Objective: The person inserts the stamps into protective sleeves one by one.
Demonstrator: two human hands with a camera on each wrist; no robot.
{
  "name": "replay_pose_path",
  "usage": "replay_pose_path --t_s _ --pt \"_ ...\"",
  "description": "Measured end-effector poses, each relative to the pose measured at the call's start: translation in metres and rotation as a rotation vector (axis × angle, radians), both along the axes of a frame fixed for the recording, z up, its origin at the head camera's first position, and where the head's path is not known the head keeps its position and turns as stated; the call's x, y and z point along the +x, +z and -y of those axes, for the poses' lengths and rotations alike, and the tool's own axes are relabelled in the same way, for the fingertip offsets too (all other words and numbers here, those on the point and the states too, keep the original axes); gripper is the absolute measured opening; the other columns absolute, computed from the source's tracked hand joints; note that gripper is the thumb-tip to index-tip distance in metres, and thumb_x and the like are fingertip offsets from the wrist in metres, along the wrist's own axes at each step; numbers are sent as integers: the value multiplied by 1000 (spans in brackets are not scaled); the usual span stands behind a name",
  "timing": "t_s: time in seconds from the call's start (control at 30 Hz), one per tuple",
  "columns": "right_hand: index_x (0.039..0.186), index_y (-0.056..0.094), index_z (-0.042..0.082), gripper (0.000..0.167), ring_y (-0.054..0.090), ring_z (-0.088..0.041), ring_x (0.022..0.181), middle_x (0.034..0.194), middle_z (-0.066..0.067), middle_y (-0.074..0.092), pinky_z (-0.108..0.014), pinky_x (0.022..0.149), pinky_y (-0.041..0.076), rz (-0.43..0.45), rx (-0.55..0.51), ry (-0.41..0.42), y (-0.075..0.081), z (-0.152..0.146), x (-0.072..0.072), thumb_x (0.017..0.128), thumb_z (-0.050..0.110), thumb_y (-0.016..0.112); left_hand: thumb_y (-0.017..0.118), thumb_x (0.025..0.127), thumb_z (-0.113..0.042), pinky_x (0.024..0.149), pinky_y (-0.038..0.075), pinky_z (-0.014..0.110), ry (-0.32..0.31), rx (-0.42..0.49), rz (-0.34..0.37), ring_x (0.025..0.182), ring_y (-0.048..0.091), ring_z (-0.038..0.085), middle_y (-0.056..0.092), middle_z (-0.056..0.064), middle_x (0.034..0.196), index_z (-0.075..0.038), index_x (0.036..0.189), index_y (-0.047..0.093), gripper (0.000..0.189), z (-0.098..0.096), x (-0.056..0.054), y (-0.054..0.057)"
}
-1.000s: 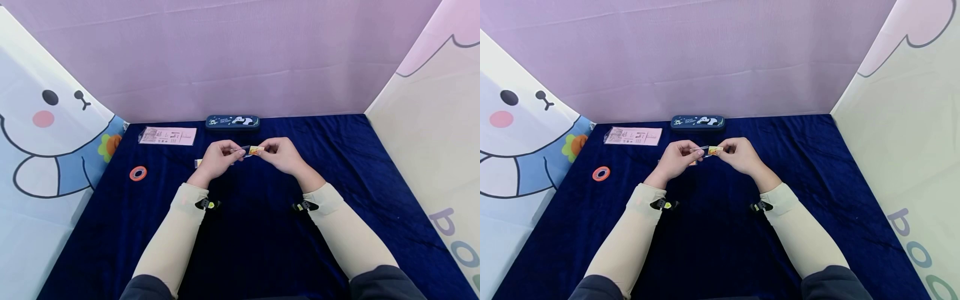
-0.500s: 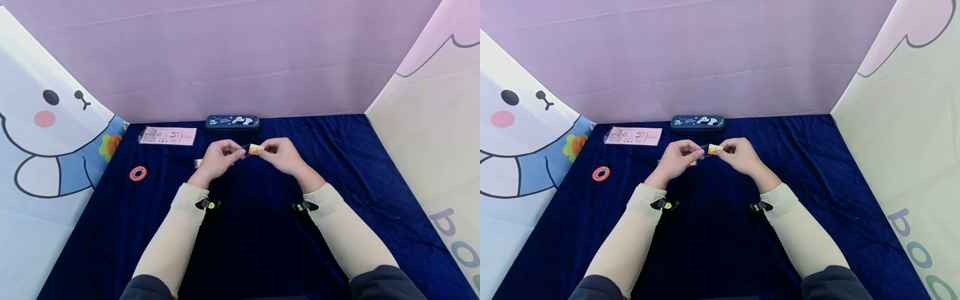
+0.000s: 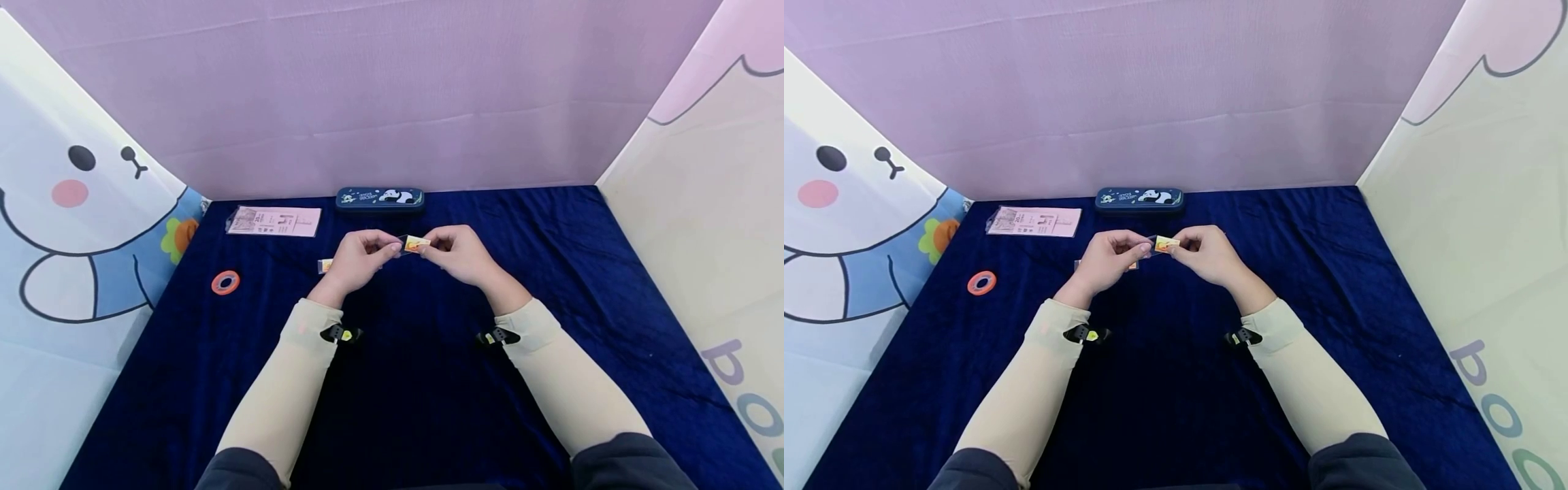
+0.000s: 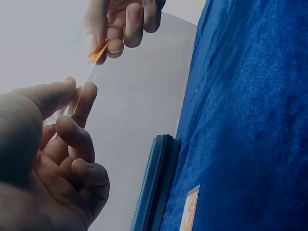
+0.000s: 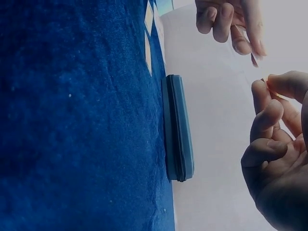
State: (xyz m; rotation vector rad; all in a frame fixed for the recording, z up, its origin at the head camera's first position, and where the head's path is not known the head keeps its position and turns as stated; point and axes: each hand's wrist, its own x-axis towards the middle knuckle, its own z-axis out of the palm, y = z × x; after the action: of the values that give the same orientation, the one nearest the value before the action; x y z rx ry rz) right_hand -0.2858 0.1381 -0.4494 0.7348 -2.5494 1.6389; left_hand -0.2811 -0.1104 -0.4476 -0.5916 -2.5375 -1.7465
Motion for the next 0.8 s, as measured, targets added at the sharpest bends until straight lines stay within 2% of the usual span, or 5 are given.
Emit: replay_pose_path --t_s 0.2,0.37,0.6,0.8 --pt "93 80 10 5 56 -21 62 80 -4 70 -28 55 44 -12 -5 6 -3 0 -3 96 9 77 76 99 -27 63 50 29 8 -19 -6 78 67 30 78 -1 91 -16 103 82 13 0 0 -1" --pt "93 80 9 4 55 -19 61 79 -3 70 -27 55 43 -10 -1 6 -4 1 -4 96 8 77 76 99 -27 63 49 30 3 -22 -4 81 67 31 77 -1 90 -17 103 82 13 0 -1 -2" --pt "92 80 8 4 54 -19 62 79 -5 71 -27 55 43 2 13 1 -4 1 -4 95 9 77 75 99 -28 63 48 30 -5 -23 -4 77 64 21 76 -1 91 -16 103 81 13 0 -2 -3" --pt "91 80 8 7 53 -19 60 79 -5 72 -27 54 42 25 26 -5 -5 1 -4 96 9 76 75 99 -28 65 48 30 -12 -14 10 79 64 20 76 3 94 -14 104 81 16 0 -3 -5"
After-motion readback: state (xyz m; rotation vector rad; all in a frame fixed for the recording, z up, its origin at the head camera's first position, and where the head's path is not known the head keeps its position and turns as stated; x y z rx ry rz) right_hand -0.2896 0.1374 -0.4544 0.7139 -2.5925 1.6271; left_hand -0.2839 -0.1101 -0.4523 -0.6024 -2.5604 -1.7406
